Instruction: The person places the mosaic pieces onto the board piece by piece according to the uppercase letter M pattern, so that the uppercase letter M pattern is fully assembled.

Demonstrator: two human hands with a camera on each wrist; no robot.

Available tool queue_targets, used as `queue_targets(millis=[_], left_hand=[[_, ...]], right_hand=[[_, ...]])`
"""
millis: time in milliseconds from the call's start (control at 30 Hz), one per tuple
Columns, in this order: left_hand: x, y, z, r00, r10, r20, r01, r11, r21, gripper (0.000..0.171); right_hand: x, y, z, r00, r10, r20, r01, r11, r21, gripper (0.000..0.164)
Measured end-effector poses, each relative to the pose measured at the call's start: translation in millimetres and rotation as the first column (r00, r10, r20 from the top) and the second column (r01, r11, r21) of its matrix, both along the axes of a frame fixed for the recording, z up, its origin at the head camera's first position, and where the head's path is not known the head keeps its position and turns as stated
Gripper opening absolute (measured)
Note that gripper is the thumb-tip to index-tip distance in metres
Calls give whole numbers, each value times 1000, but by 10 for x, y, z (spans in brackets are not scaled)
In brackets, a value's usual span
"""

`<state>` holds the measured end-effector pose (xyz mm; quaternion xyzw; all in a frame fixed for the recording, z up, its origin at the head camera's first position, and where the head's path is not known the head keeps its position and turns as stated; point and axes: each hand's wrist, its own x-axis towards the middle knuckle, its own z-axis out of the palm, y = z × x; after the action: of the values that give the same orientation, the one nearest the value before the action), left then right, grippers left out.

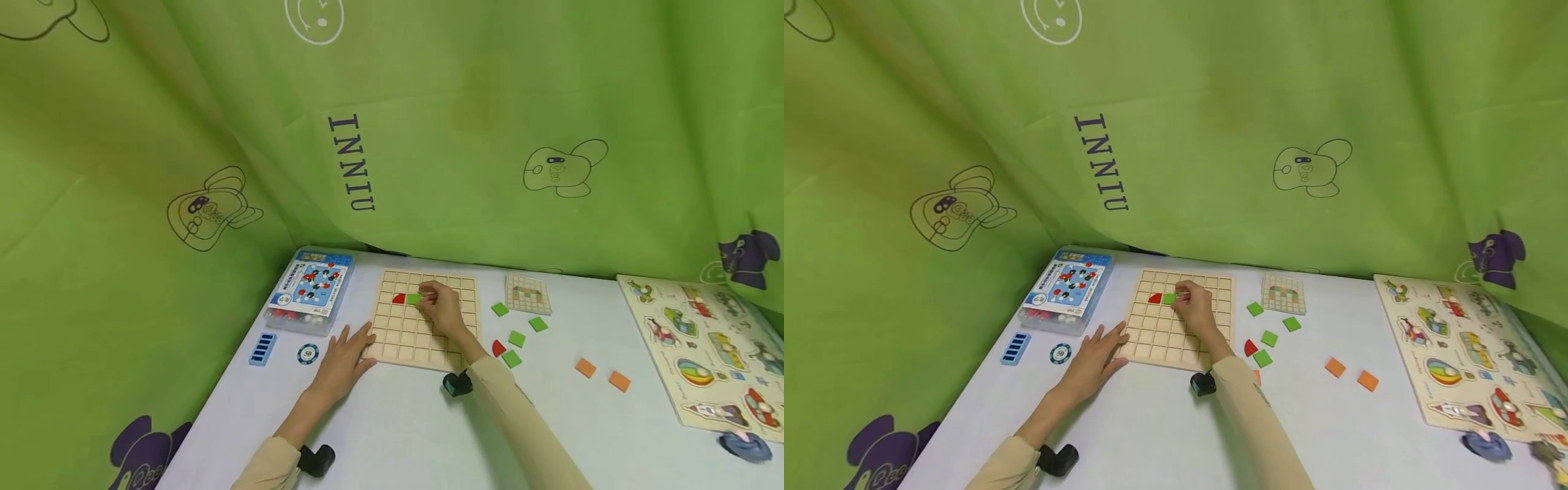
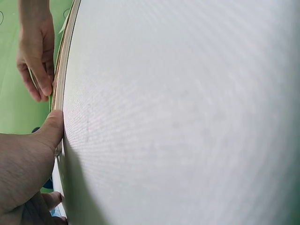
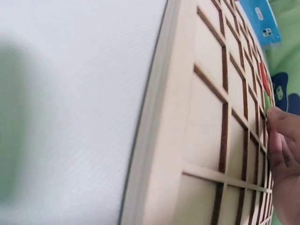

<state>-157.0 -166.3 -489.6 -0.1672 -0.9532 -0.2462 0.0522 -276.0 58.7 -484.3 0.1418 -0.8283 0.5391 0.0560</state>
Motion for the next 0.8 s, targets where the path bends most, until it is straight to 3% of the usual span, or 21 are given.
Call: queue_targets(millis=[367, 633, 800], left_hand=[[2, 21, -10, 1000, 19, 12, -19, 1000, -10, 44], [19, 30, -3, 1000, 17, 13, -17, 1000, -12, 43], [14, 19, -13, 1000, 7, -11, -8, 1000, -12, 42]], right_hand=[[10, 107, 14, 999, 32, 14, -32, 999, -21, 30], [260, 537, 22, 995, 95, 35, -93, 995, -43, 30], [460, 956, 33, 996, 75, 53, -70, 994, -80, 30]])
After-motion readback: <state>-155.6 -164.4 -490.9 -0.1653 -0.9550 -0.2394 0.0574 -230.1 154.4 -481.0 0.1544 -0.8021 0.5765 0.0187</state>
